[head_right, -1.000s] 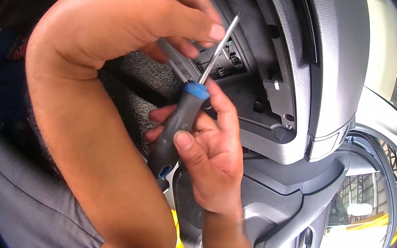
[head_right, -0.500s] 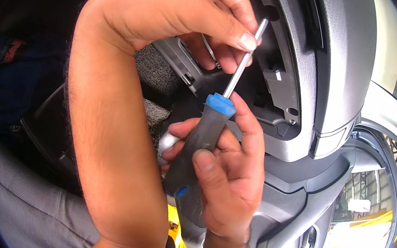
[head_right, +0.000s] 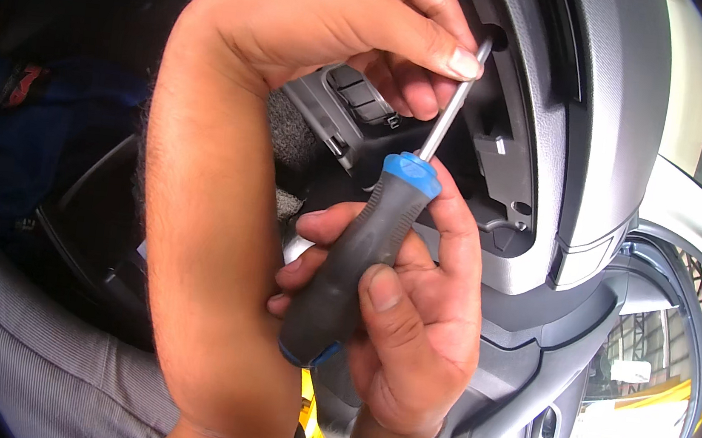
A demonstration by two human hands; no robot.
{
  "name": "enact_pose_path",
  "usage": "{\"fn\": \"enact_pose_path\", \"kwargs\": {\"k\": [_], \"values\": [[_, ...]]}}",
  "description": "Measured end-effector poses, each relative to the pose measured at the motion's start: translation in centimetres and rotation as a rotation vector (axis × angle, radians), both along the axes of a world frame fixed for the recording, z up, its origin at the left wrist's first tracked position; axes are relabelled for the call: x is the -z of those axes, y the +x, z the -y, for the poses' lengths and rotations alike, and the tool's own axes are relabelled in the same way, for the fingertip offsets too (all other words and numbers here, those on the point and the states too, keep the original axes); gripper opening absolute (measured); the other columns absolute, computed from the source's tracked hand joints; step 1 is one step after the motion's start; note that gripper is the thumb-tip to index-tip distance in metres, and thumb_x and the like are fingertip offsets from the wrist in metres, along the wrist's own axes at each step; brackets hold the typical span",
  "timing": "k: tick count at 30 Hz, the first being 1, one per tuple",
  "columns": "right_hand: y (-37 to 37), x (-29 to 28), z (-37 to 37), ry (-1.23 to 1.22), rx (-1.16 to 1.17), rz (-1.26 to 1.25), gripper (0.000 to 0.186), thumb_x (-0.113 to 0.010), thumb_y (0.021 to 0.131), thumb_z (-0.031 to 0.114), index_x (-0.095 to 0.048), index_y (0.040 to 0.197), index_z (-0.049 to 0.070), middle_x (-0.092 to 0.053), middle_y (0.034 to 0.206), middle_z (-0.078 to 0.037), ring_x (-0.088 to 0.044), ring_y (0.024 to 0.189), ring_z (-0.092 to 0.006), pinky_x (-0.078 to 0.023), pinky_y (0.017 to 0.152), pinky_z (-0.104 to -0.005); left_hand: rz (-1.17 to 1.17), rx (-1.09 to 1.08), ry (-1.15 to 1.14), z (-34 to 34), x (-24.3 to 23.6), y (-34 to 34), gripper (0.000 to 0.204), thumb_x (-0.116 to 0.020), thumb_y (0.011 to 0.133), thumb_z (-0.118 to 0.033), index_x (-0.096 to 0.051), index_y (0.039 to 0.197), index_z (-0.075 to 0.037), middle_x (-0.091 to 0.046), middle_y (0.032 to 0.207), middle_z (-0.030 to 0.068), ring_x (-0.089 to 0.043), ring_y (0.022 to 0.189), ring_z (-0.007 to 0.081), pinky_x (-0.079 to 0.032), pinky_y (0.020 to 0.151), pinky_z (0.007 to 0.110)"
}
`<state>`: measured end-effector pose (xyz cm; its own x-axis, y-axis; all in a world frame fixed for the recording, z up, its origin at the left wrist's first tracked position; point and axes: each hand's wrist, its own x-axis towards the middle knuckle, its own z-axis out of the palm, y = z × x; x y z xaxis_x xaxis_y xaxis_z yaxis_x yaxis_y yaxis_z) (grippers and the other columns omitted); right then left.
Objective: The person removes screws from the passenger-side dashboard area using a screwdriver and then pulls the lower plastic panel away by hand.
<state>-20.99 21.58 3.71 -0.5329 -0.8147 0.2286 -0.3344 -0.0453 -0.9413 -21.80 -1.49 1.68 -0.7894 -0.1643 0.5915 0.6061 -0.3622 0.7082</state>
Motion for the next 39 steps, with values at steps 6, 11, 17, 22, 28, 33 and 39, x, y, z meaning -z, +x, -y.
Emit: {"fn": "enact_pose_path", "kwargs": {"k": [6,11,17,22,28,33,39], "values": [[0.0,0.1,0.0,-0.011,-0.004,-0.023,0.064,-0.051,0.106,0.015,-0.015,0.156,-0.003,-0.053,0.124,-0.035,-0.071,0.094,-0.0381,-0.066,0.069,-0.0506,-0.080,0.071,0.042,0.0,0.3,0.1,0.018,-0.068,0.097,-0.012,-0.072,0.098,0.006,-0.074,0.083,0.0103,-0.072,0.073,0.0164,-0.058,0.072,0.028],[0.2,0.4,0.1,-0.130,-0.148,0.151,0.060,-0.046,0.109,0.018,-0.017,0.156,-0.003,-0.053,0.127,-0.032,-0.068,0.100,-0.0349,-0.065,0.074,-0.0509,0.012,0.031,0.049,-0.5,-0.4,0.7,0.021,-0.068,0.097,-0.014,-0.073,0.095,0.006,-0.074,0.082,0.0104,-0.070,0.070,0.0166,-0.058,0.069,0.027],[1.5,0.0,1.6,-0.397,-0.498,1.012,0.061,-0.027,0.113,0.044,-0.028,0.157,0.001,-0.056,0.133,-0.012,-0.061,0.107,-0.0208,-0.053,0.083,-0.0410,-0.066,-0.063,-0.071,0.7,-0.1,2.6,0.027,-0.067,0.098,-0.020,-0.074,0.091,0.006,-0.073,0.080,0.0098,-0.068,0.068,0.0149,-0.055,0.064,0.026],[3.6,-0.6,2.6,-0.370,-0.269,0.889,0.058,-0.033,0.112,0.040,-0.027,0.159,0.005,-0.056,0.132,-0.009,-0.059,0.105,-0.0197,-0.052,0.086,-0.0414,-0.079,-0.172,0.065,-0.6,-0.1,0.8,0.024,-0.075,0.088,-0.011,-0.073,0.104,0.008,-0.077,0.095,0.0157,-0.075,0.079,0.0212,-0.062,0.069,0.029],[2.4,1.0,2.8,-0.284,-0.337,0.791,0.057,-0.042,0.110,0.017,-0.019,0.161,0.010,-0.048,0.138,-0.008,-0.053,0.116,-0.0225,-0.048,0.101,-0.0514,-0.214,0.003,0.185,-1.4,1.7,-1.8,0.026,-0.073,0.091,-0.023,-0.075,0.095,0.002,-0.075,0.085,0.0110,-0.071,0.073,0.0156,-0.056,0.068,0.029],[1.2,1.5,2.1,-0.236,-0.332,0.695,0.062,-0.045,0.107,0.009,-0.017,0.162,0.011,-0.046,0.141,-0.007,-0.051,0.117,-0.0232,-0.045,0.099,-0.0517,-0.283,0.118,0.218,-1.7,2.1,-2.6,0.030,-0.075,0.090,-0.027,-0.076,0.101,0.001,-0.075,0.088,0.0119,-0.070,0.074,0.0159,-0.055,0.070,0.029],[0.7,2.2,2.0,-0.304,-0.334,0.723,0.063,-0.045,0.105,0.009,-0.018,0.162,0.009,-0.048,0.139,-0.006,-0.052,0.110,-0.0215,-0.046,0.087,-0.0454,-0.276,0.222,0.231,-1.4,1.6,-3.7,0.023,-0.069,0.099,-0.021,-0.072,0.100,0.001,-0.074,0.086,0.0082,-0.071,0.078,0.0144,-0.054,0.072,0.024]]}}
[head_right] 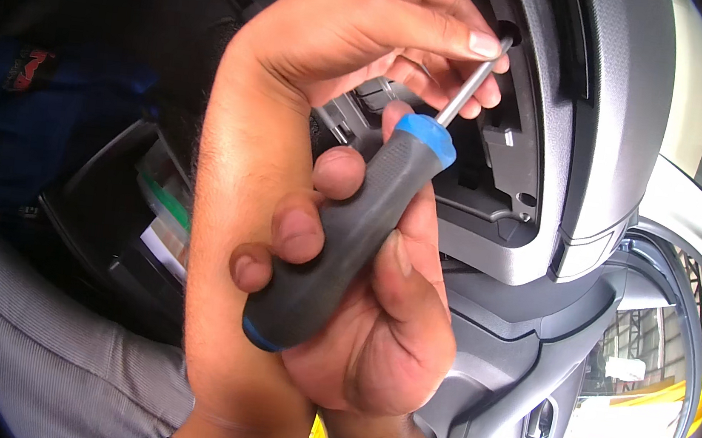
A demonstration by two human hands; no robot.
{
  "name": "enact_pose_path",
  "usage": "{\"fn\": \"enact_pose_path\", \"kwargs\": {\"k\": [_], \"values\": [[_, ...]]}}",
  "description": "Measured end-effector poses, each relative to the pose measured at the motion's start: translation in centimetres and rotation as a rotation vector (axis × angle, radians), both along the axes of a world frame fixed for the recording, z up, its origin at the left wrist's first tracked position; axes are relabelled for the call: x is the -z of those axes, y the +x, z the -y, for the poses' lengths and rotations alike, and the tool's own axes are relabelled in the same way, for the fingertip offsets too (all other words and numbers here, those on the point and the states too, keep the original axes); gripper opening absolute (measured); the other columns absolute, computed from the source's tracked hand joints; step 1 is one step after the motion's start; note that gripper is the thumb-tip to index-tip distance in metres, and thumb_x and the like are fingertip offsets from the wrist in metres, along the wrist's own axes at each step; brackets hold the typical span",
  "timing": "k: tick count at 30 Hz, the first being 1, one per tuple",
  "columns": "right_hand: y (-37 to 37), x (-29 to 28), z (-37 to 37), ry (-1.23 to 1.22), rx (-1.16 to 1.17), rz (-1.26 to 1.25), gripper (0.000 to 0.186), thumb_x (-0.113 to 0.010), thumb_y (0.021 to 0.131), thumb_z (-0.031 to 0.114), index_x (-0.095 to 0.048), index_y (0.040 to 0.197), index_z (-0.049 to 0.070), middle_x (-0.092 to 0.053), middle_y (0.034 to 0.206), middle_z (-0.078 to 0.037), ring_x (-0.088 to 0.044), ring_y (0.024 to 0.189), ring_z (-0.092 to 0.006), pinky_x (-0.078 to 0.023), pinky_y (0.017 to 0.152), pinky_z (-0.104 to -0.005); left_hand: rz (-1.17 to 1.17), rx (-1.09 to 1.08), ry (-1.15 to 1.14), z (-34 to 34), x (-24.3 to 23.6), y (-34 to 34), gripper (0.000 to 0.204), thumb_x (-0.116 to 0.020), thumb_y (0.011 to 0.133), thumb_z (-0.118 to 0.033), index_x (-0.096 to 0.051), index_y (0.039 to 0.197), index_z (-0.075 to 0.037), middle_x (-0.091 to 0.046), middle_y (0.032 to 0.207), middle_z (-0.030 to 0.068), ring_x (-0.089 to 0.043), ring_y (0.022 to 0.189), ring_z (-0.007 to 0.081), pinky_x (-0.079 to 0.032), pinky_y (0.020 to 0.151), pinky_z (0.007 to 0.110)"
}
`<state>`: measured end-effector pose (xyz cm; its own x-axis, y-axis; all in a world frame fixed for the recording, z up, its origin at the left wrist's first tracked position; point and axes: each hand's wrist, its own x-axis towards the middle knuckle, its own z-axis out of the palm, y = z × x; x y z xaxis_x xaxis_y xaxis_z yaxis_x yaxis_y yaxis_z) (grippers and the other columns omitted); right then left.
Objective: The person removes screws from the passenger-side dashboard area using a screwdriver and then pulls the lower plastic panel away by hand.
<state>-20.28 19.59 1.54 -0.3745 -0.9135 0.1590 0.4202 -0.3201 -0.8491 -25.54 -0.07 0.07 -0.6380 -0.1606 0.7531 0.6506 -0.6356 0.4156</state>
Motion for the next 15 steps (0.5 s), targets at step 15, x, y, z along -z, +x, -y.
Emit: {"fn": "enact_pose_path", "kwargs": {"k": [15], "values": [[0.01,0.40,0.34,-0.006,0.009,0.011,0.060,-0.043,0.106,0.012,-0.022,0.161,0.001,-0.053,0.132,-0.006,-0.053,0.103,-0.0194,-0.049,0.080,-0.0413,0.063,-0.073,0.000,0.30,0.23,-0.12,0.026,-0.074,0.094,-0.027,-0.073,0.105,-0.003,-0.075,0.095,0.0049,-0.071,0.092,0.0151,-0.051,0.084,0.029]]}}
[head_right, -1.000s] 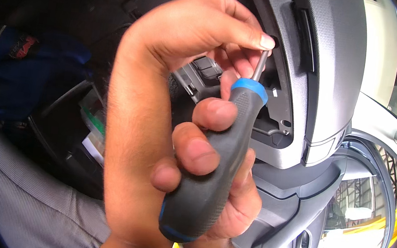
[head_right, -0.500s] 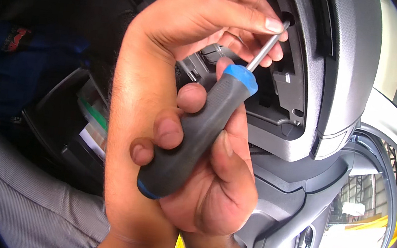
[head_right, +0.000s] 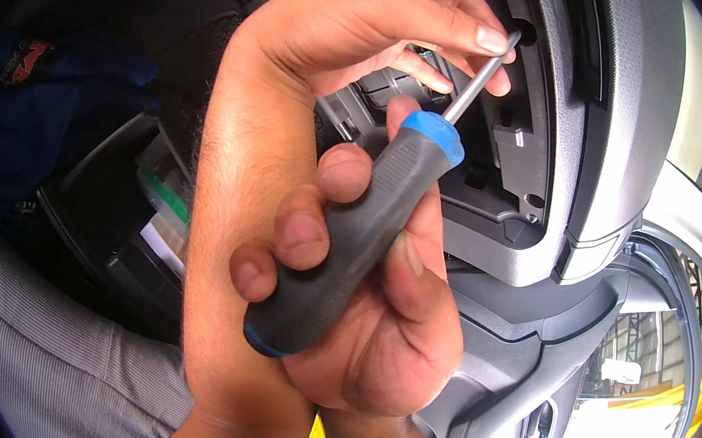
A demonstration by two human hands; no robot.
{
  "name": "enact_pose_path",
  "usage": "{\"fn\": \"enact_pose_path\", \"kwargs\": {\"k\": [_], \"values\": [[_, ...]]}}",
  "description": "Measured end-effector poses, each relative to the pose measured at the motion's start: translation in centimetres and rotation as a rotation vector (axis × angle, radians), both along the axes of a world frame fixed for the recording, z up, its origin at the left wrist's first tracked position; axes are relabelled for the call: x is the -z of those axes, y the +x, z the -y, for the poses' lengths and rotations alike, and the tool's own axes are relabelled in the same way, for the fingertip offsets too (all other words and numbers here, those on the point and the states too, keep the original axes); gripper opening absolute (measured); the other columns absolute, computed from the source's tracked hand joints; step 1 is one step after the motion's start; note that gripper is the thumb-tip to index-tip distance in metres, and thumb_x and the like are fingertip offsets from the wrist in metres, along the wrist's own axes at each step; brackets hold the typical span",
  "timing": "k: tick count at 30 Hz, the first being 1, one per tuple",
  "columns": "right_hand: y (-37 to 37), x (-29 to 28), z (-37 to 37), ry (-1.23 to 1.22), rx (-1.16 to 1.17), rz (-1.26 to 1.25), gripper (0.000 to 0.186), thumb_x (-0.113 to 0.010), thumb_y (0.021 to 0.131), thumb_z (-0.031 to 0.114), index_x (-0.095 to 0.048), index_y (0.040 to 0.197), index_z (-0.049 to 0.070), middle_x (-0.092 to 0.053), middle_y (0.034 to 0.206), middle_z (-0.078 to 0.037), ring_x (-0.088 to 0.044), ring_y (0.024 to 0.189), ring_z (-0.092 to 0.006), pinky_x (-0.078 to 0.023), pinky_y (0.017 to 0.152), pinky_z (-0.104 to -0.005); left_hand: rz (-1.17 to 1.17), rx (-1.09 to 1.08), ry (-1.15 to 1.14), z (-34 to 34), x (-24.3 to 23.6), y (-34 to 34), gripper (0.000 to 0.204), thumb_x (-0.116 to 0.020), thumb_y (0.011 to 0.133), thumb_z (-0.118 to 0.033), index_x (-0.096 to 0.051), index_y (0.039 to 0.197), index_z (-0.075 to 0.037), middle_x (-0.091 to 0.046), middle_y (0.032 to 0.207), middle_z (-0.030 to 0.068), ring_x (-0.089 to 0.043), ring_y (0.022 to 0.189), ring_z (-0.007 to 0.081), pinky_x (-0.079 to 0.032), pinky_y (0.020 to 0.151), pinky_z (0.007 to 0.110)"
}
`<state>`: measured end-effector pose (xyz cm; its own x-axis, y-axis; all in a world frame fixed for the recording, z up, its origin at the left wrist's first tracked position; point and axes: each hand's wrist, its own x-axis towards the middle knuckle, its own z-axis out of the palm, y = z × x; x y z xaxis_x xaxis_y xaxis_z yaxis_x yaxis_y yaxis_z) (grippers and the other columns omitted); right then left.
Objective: The person removes screws from the passenger-side dashboard area using a screwdriver and then pulls the lower plastic panel away by hand.
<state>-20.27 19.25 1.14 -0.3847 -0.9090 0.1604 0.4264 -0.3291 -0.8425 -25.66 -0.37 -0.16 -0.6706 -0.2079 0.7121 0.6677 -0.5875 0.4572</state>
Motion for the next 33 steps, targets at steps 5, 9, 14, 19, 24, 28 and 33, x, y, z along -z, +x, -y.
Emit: {"fn": "enact_pose_path", "kwargs": {"k": [5,9,14,19,24,28,33], "values": [[-0.4,0.1,0.6,-0.170,-0.142,0.387,0.057,-0.042,0.108,0.020,-0.027,0.157,-0.005,-0.057,0.107,-0.007,-0.057,0.083,-0.0175,-0.052,0.063,-0.0342,-0.166,-0.069,-0.035,0.3,0.5,0.3,0.026,-0.073,0.095,-0.023,-0.074,0.103,0.002,-0.076,0.093,0.0087,-0.072,0.090,0.0166,-0.054,0.085,0.029],[-0.3,-0.5,1.2,-0.172,-0.137,0.403,0.053,-0.039,0.110,0.021,-0.031,0.152,-0.010,-0.055,0.089,-0.006,-0.055,0.065,-0.0151,-0.053,0.049,-0.0299,-0.131,-0.125,-0.032,0.4,0.2,1.2,0.027,-0.071,0.095,-0.021,-0.074,0.102,0.005,-0.076,0.091,0.0107,-0.072,0.088,0.0181,-0.055,0.083,0.029],[0.9,-1.6,2.3,-0.069,-0.048,0.229,0.053,-0.032,0.112,0.026,-0.035,0.146,-0.014,-0.050,0.084,-0.005,-0.051,0.058,-0.0124,-0.052,0.045,-0.0277,-0.122,-0.150,-0.081,0.8,-0.1,2.3,0.028,-0.071,0.096,-0.022,-0.074,0.101,0.005,-0.075,0.090,0.0112,-0.071,0.086,0.0186,-0.055,0.080,0.028],[2.7,-2.7,3.0,0.163,0.295,-0.080,0.045,-0.029,0.114,0.029,-0.044,0.140,-0.004,-0.049,0.090,-0.004,-0.046,0.063,-0.0131,-0.044,0.048,-0.0293,-0.085,-0.135,-0.098,1.0,0.2,3.1,0.028,-0.069,0.097,-0.023,-0.073,0.097,0.004,-0.074,0.087,0.0099,-0.069,0.082,0.0166,-0.055,0.077,0.027],[2.7,-2.9,3.4,0.278,0.411,-0.225,0.031,-0.033,0.114,0.028,-0.044,0.133,0.006,-0.053,0.095,-0.005,-0.048,0.068,-0.0165,-0.045,0.059,-0.0326,-0.021,-0.088,-0.127,0.6,0.0,3.3,0.025,-0.068,0.098,-0.022,-0.072,0.092,0.003,-0.071,0.081,0.0066,-0.065,0.076,0.0137,-0.052,0.072,0.026],[1.9,-3.2,3.4,0.237,0.308,-0.169,0.029,-0.036,0.114,0.026,-0.046,0.132,0.006,-0.053,0.095,-0.006,-0.049,0.075,-0.0170,-0.045,0.062,-0.0326,0.078,-0.018,-0.173,0.4,-0.5,3.6,0.025,-0.067,0.098,-0.021,-0.071,0.088,0.002,-0.068,0.076,0.0040,-0.063,0.071,0.0113,-0.050,0.067,0.025],[0.9,-3.5,3.1,0.269,0.346,-0.229,0.032,-0.038,0.113,0.027,-0.048,0.133,0.005,-0.053,0.100,-0.007,-0.049,0.080,-0.0184,-0.047,0.068,-0.0348,0.039,0.010,-0.206,0.9,-0.7,4.0,0.025,-0.063,0.100,-0.017,-0.070,0.085,0.002,-0.066,0.073,0.0027,-0.061,0.067,0.0092,-0.048,0.063,0.024]]}}
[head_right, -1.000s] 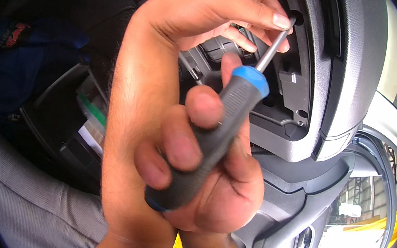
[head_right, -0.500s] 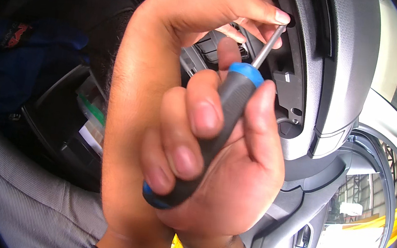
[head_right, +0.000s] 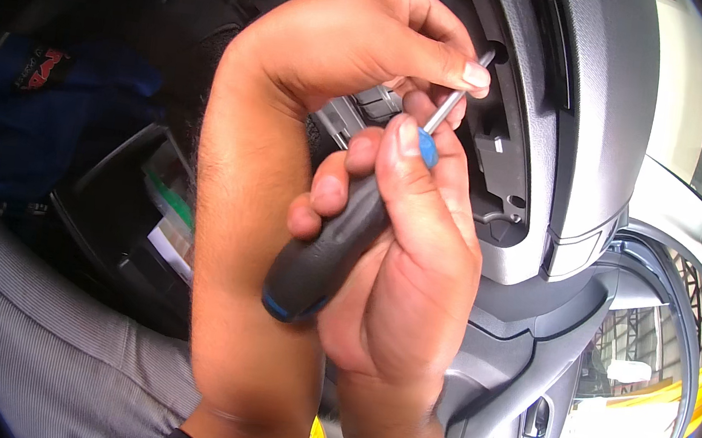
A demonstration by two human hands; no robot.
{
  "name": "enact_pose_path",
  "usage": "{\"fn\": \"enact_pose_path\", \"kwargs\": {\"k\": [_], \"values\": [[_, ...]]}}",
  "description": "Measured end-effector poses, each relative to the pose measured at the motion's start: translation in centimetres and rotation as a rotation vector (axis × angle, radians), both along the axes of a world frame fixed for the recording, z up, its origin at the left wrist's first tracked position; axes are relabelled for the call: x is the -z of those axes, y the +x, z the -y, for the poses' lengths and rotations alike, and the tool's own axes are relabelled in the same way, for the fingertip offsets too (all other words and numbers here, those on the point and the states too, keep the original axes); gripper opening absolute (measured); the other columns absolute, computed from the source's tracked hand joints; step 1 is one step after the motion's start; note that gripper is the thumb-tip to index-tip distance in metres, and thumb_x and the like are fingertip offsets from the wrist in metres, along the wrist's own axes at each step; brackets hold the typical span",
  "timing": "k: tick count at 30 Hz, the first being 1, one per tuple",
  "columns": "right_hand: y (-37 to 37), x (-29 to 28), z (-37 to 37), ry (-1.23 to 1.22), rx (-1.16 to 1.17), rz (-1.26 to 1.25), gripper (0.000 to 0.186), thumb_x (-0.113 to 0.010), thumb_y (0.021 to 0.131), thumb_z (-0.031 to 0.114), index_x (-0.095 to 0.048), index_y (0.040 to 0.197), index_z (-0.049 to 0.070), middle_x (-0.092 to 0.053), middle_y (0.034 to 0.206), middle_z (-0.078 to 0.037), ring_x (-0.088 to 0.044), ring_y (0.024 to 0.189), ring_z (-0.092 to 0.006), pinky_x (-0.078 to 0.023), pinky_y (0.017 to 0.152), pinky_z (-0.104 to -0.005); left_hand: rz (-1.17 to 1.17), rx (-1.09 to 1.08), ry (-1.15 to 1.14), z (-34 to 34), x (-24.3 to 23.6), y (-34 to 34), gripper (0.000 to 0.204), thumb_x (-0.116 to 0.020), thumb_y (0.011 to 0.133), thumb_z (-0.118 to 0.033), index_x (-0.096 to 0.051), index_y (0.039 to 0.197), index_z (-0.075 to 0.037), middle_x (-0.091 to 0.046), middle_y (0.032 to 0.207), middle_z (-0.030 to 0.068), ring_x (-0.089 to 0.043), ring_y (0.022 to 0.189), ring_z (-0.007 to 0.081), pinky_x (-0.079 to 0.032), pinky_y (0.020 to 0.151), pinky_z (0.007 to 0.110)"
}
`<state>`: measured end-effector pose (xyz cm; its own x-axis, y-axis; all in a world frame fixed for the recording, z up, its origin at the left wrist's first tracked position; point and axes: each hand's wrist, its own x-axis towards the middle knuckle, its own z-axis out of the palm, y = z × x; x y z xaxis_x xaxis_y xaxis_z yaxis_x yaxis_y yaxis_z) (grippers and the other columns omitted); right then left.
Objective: The person removes screws from the passenger-side dashboard area using a screwdriver and then pulls the lower plastic panel away by hand.
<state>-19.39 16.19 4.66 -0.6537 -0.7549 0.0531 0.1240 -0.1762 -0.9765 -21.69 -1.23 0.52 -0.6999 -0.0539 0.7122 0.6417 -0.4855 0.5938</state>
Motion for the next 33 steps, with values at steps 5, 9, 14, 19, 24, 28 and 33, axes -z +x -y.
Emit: {"fn": "enact_pose_path", "kwargs": {"k": [5,9,14,19,24,28,33], "values": [[-2.1,-0.1,-1.7,0.032,-0.304,-0.016,0.054,-0.032,0.110,0.026,-0.026,0.154,-0.004,-0.059,0.116,-0.021,-0.063,0.098,-0.0329,-0.051,0.094,-0.0485,0.037,-0.203,0.019,-1.0,0.3,-1.1,0.025,-0.067,0.096,-0.022,-0.072,0.094,0.002,-0.071,0.081,0.0066,-0.067,0.074,0.0153,-0.055,0.069,0.030],[-3.2,0.7,-2.4,-0.096,-0.369,0.041,0.050,-0.048,0.108,0.019,-0.033,0.151,-0.001,-0.061,0.124,-0.026,-0.068,0.109,-0.0366,-0.058,0.095,-0.0549,0.076,-0.377,-0.053,-1.1,-0.9,-0.1,0.028,-0.075,0.091,-0.026,-0.076,0.096,0.002,-0.074,0.081,0.0104,-0.069,0.073,0.0126,-0.052,0.065,0.025],[-3.1,-0.5,-2.8,-0.142,-0.366,0.325,0.043,-0.056,0.104,0.013,-0.044,0.143,0.000,-0.067,0.112,-0.020,-0.071,0.100,-0.0319,-0.060,0.091,-0.0483,0.562,-0.589,-0.343,-2.1,-5.9,5.4,0.031,-0.074,0.095,-0.027,-0.074,0.105,0.002,-0.075,0.087,0.0099,-0.065,0.074,0.0116,-0.051,0.063,0.027],[-3.0,-1.8,-2.5,-0.167,-0.400,0.386,0.040,-0.054,0.104,0.010,-0.046,0.142,0.001,-0.067,0.108,-0.014,-0.071,0.096,-0.0269,-0.059,0.088,-0.0421,1.170,-0.832,-0.659,-6.9,-10.7,10.7,0.046,-0.063,0.102,-0.045,-0.069,0.108,0.000,-0.071,0.092,0.0076,-0.065,0.076,0.0139,-0.055,0.063,0.030],[-1.1,-1.3,-2.0,-0.188,-0.282,0.341,0.040,-0.053,0.105,0.011,-0.047,0.143,0.000,-0.068,0.110,-0.016,-0.070,0.098,-0.0237,-0.057,0.089,-0.0379,1.200,-1.194,-0.219,-14.4,-5.6,13.5,0.045,-0.059,0.103,-0.037,-0.058,0.121,0.004,-0.072,0.103,0.0301,-0.072,0.093,0.0464,-0.055,0.082,0.050],[-1.1,-0.5,-2.3,-0.156,-0.163,0.276,0.039,-0.051,0.106,0.011,-0.047,0.144,0.001,-0.068,0.110,-0.019,-0.069,0.096,-0.0233,-0.057,0.088,-0.0367,0.842,-1.554,-0.374,-17.4,-0.9,10.7,0.036,-0.065,0.098,-0.029,-0.057,0.118,0.000,-0.072,0.096,0.0246,-0.071,0.087,0.0449,-0.055,0.074,0.052],[-1.3,0.0,-1.8,-0.189,-0.211,0.209,0.039,-0.052,0.105,0.008,-0.046,0.142,-0.003,-0.069,0.113,-0.022,-0.071,0.095,-0.0245,-0.058,0.087,-0.0347,0.692,-1.760,-0.362,-17.7,-0.3,10.2,0.049,-0.071,0.094,-0.024,-0.050,0.128,0.005,-0.072,0.102,0.0242,-0.073,0.089,0.0432,-0.058,0.076,0.049]]}}
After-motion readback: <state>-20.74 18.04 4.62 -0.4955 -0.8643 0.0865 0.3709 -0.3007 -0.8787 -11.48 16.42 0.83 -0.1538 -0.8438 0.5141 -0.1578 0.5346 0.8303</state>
